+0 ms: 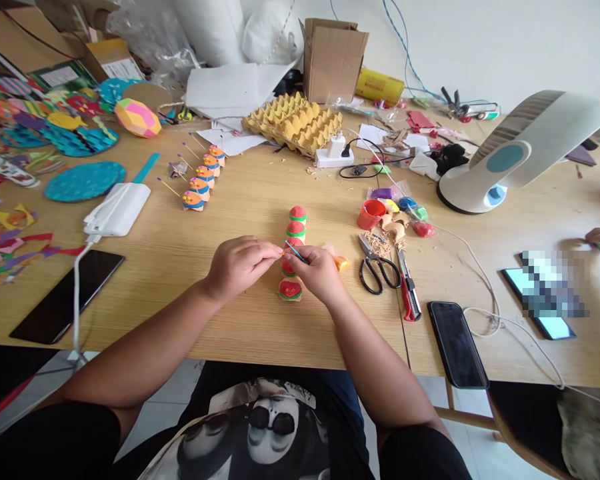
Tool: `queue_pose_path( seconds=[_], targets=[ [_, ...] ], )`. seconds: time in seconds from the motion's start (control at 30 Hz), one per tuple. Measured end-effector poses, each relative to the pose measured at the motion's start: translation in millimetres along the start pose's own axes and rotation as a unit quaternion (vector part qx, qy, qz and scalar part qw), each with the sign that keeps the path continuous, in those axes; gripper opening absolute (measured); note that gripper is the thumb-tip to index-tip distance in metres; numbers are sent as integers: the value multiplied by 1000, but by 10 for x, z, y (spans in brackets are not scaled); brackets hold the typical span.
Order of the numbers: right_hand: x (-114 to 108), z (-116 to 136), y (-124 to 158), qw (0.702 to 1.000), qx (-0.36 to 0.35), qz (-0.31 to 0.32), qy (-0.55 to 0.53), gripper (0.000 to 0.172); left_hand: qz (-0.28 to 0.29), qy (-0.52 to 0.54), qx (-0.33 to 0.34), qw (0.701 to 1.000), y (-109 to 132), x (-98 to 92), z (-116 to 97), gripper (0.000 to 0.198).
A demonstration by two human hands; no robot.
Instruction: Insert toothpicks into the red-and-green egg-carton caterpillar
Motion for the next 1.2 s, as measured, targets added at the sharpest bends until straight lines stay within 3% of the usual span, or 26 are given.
queue_pose_path(
  seconds=[0.2,0.37,0.5,0.6,0.7,0.8,0.9,1.2],
  targets=[
    [16,48,18,998,-31,-6,48,29,-63,-78,113,989,27,-87,-202,13],
    [23,76,28,999,-35,2,40,33,-62,-103,144,982,39,-88,-287,9],
    [3,37,15,1000,-13,3,-14,43,-71,-79,112,988,14,-131,-226,4],
    [-26,-46,5,996,21,-12,-91,40,-94,-53,80,991,-11,-188,-156,8],
    [-16,-154,0,976,67,-19,-204,35,-108,-31,60,992,-26,-212,-108,7],
    [25,-191,-7,952,91,-11,-293,42,-108,-22,48,993,-29,-203,-78,3],
    [50,-171,-9,946,93,1,-309,49,-108,-23,47,993,-21,-198,-73,2],
    [11,-158,0,941,105,-3,-322,40,-96,-33,50,994,-26,-176,-89,11]
  ],
)
Point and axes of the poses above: each hand's wrist, its own y-axis away from the middle knuckle, its own x-axis out of the palm, z = x × y, the point moved 10 cm from there along -y, towards the middle knuckle, and after that the axes turned 1 degree about -z, right-handed, at the moved point
